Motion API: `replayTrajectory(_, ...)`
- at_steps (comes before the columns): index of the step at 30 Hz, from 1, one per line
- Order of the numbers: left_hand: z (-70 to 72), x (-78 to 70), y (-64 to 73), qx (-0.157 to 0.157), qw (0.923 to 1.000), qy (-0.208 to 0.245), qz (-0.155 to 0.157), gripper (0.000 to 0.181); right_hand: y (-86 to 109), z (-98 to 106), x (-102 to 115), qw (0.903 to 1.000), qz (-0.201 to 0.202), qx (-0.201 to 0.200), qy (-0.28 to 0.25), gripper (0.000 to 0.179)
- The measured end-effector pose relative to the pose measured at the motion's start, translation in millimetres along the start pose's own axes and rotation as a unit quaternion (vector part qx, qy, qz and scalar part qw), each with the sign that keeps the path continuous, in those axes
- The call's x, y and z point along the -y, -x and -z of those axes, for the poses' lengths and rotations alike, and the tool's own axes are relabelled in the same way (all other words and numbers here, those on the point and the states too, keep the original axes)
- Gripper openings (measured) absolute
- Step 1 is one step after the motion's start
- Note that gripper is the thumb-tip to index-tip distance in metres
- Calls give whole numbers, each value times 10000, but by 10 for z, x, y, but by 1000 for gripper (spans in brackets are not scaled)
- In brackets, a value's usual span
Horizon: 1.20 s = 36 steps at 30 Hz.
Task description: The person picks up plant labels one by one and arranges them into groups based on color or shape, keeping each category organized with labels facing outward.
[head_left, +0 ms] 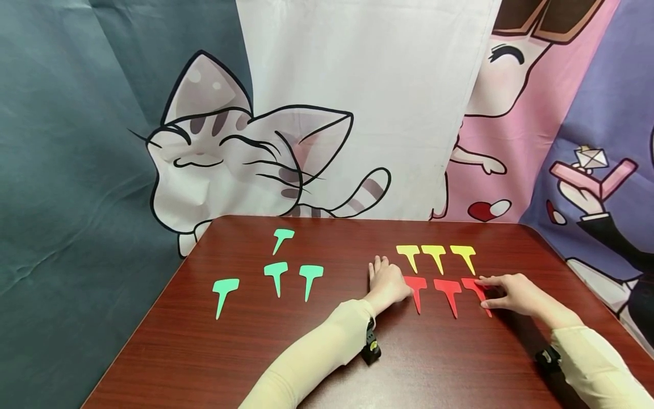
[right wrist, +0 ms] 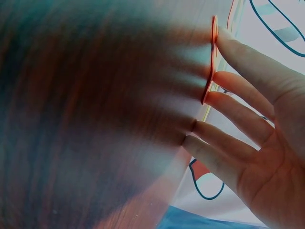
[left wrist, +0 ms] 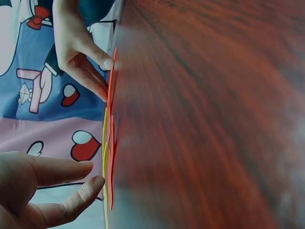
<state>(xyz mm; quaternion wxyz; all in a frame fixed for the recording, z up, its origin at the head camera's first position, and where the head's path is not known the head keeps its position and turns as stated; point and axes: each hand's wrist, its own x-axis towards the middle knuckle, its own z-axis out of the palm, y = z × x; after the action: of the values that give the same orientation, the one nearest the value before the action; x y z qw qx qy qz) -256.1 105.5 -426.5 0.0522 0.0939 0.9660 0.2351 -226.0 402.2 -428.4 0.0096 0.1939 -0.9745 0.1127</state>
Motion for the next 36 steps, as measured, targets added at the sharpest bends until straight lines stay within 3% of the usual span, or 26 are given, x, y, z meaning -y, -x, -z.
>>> replayTrajectory(13,189,248,12,-253,9991,207,-275,19,0,1,7,10000,-12,-9,-7,64)
replayTrajectory(22,305,473,23,-515,9976,242,-394,36,-3,-11,-3,10000,40,-85,19,65)
replayTrajectory(36,508,906,68,-482,9982,39,-352,42,1,-20,-14,9998,100,-141,71,65)
